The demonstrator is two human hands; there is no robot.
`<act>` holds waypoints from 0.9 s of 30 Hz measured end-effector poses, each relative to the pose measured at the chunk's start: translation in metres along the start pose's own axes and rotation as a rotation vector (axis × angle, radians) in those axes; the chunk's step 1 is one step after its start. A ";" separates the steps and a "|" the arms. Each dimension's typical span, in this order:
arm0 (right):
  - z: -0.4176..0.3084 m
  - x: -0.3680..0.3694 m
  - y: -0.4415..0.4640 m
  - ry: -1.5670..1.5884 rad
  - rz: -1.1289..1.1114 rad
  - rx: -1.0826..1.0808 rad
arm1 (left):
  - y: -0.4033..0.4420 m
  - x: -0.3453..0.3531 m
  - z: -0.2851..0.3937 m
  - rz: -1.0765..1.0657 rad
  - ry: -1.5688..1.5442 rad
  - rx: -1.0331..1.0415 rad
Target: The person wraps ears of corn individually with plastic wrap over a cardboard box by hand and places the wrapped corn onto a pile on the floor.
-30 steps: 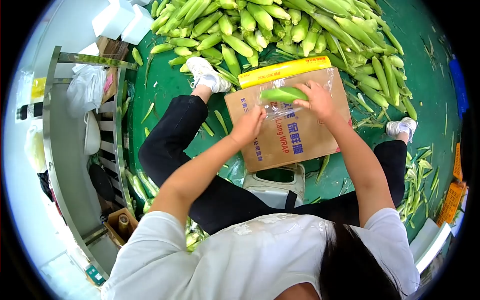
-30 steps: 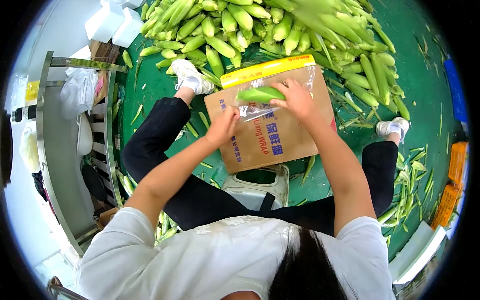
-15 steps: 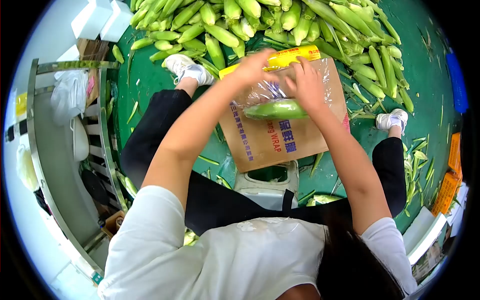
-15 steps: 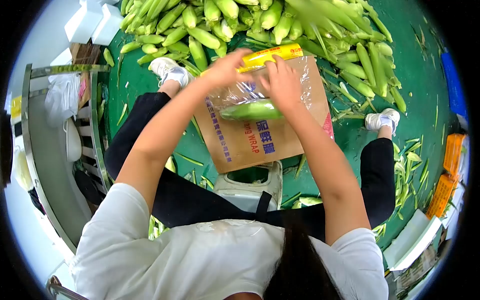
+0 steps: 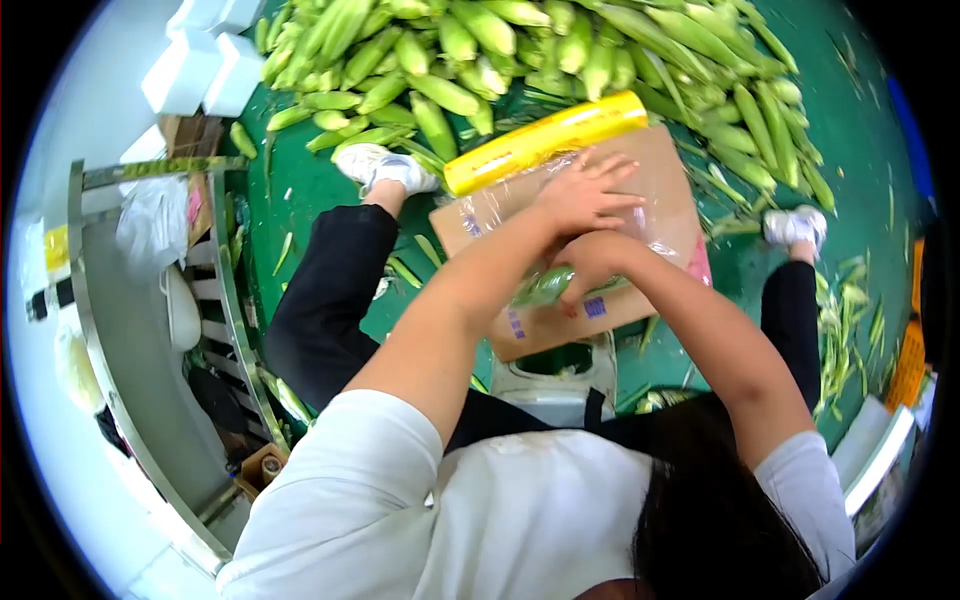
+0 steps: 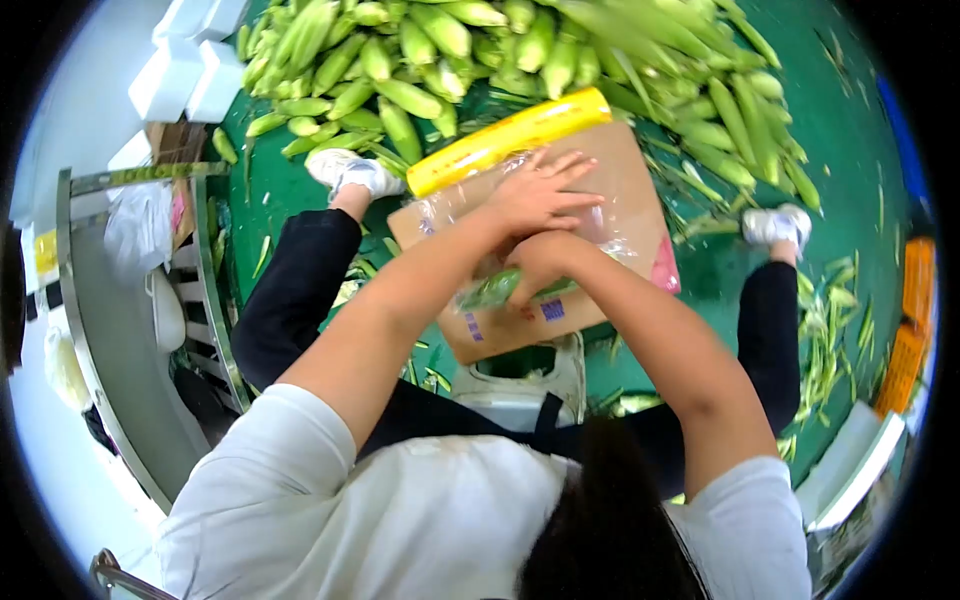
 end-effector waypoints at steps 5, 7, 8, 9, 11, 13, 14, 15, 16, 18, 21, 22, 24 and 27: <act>-0.076 0.152 -0.049 0.906 -0.480 -0.163 | 0.006 -0.016 0.008 -0.018 0.037 0.048; -0.112 0.146 -0.114 0.993 -0.395 -0.306 | -0.002 -0.010 0.023 -0.004 0.047 0.008; -0.121 0.128 -0.143 0.764 -0.119 -0.437 | -0.002 -0.003 0.033 0.021 0.044 -0.037; -0.110 0.134 -0.158 0.745 0.050 -0.378 | -0.010 0.007 0.048 0.033 0.037 -0.087; -0.084 0.125 -0.189 1.348 0.437 -0.408 | -0.033 0.031 0.096 0.064 -0.048 -0.124; -0.054 0.118 -0.208 1.879 0.821 -0.412 | -0.073 0.067 0.137 0.310 -0.733 -0.288; -0.037 0.117 -0.210 1.951 1.067 -0.367 | -0.097 0.092 0.157 0.267 -1.517 -0.590; -0.015 0.128 -0.202 1.902 1.256 -0.229 | -0.107 0.083 0.181 0.350 -1.917 -0.878; -0.019 0.114 -0.201 1.806 1.335 -0.237 | -0.102 0.039 0.211 0.321 -2.153 -0.822; -0.040 0.096 -0.172 1.827 1.300 -0.198 | -0.128 -0.024 0.215 0.257 -1.391 -0.824; -0.102 0.038 -0.137 2.011 1.267 -0.331 | -0.201 -0.120 0.194 0.338 -1.051 -1.040; -0.110 0.013 -0.128 2.104 1.238 -0.412 | -0.237 -0.142 0.196 0.326 -0.975 -1.041; -0.094 -0.032 -0.074 2.290 0.955 -0.770 | -0.320 -0.176 0.227 0.380 -1.260 -1.209; -0.095 -0.077 -0.033 2.228 0.783 -0.640 | -0.506 -0.218 0.285 0.992 -1.073 -1.716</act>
Point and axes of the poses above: each hand's wrist, its own y-axis towards the middle knuckle, its own x-axis out of the palm, z = x × y, the point moved 9 cm from there along y, towards the middle knuckle, and after that the axes turned 6 degrees about -y, right-handed, at the moved point
